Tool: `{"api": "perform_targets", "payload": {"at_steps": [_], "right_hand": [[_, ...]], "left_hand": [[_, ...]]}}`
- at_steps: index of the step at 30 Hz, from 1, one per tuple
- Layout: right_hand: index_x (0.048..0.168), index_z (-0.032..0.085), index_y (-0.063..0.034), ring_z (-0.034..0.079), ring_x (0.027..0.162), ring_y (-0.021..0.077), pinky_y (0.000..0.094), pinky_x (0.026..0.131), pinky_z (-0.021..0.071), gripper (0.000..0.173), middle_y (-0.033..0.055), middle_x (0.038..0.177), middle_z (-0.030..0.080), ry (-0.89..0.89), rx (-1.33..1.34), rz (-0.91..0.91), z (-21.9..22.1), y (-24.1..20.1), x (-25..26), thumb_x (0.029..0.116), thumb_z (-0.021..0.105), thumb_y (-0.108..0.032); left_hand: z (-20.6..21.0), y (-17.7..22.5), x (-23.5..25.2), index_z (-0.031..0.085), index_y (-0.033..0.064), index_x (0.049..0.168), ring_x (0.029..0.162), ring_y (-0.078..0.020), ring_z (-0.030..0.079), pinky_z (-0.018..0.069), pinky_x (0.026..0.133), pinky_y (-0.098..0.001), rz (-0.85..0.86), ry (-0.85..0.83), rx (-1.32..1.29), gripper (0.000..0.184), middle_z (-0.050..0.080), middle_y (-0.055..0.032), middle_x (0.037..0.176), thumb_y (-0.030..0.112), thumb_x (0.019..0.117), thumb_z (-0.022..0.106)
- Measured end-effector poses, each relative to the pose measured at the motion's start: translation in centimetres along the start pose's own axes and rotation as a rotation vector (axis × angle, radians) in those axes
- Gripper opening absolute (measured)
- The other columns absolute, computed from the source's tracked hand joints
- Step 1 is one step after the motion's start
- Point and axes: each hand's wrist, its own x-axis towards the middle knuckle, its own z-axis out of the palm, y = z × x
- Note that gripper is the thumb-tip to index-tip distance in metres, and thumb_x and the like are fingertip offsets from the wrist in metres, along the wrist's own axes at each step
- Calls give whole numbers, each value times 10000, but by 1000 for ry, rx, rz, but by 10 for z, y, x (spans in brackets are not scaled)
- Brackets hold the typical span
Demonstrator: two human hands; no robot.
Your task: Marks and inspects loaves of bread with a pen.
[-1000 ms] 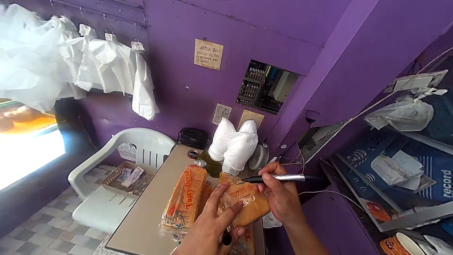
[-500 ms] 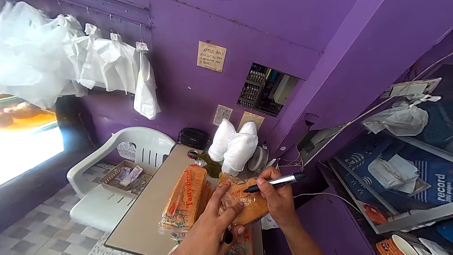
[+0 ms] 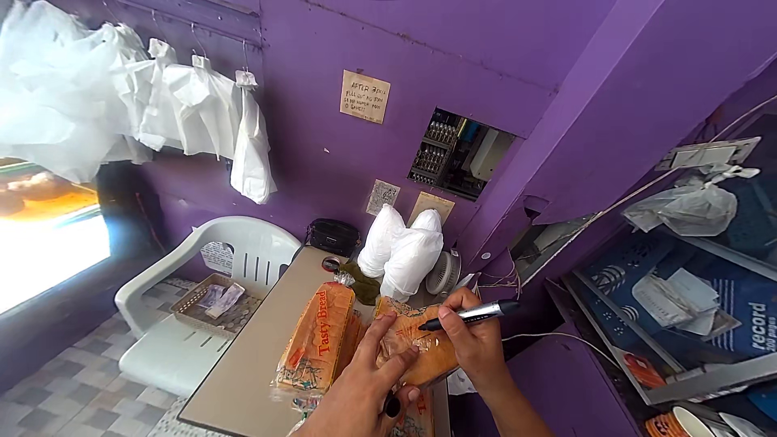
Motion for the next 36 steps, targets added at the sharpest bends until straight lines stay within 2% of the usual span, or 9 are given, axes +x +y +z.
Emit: {"api": "perform_targets", "payload": {"at_steps": [4, 11, 14, 25, 32, 36], "right_hand": [[817, 598, -125, 547, 593, -41, 124, 543, 476, 189, -79, 685, 563, -25, -93, -45, 1, 1, 0, 971, 589, -234], [816, 594, -125, 553, 585, -41, 122, 535, 482, 179, -78, 677, 562, -16, -95, -48, 2, 1, 0, 968, 588, -219], [803, 586, -136, 525, 579, -48, 113, 531, 453, 181, -86, 669, 541, -17, -102, -48, 1, 1, 0, 962, 583, -221], [819, 596, -137, 562, 602, -42, 125, 555, 493, 179, -80, 687, 573, -8, -85, -51, -2, 2, -2, 972, 590, -229], [883, 645, -217, 605, 595, -8, 162, 590, 560, 102, -100, 709, 610, 127, 176, 14, -1, 4, -4, 981, 629, -242], [987, 671, -240, 641, 689, 1, 160, 656, 567, 88, -93, 808, 659, 205, 147, -22, 2, 6, -7, 999, 636, -320]], "left_hand": [[0, 0, 0, 630, 189, 1329, 1381, -361, 504, 523, 1034, -359, -4, -4, -1, 387, 367, -337, 1534, 421, 1026, 569], [0, 0, 0, 633, 192, 1332, 1373, -356, 512, 528, 1025, -351, -11, -1, 0, 385, 368, -335, 1536, 412, 1021, 579], [0, 0, 1, 628, 191, 1332, 1371, -359, 513, 527, 1025, -354, -10, -14, 4, 384, 364, -337, 1536, 413, 1022, 578], [2, 1, 1, 615, 203, 1338, 1335, -345, 550, 545, 996, -354, -6, -4, 6, 382, 368, -332, 1534, 418, 1027, 566], [1, -3, 4, 618, 196, 1331, 1321, -331, 561, 551, 979, -348, -18, -4, 4, 415, 381, -324, 1528, 470, 1031, 535], [-5, -7, 4, 617, 213, 1335, 1243, -314, 614, 577, 915, -352, -59, -22, -9, 432, 348, -326, 1549, 493, 1011, 556]]}}
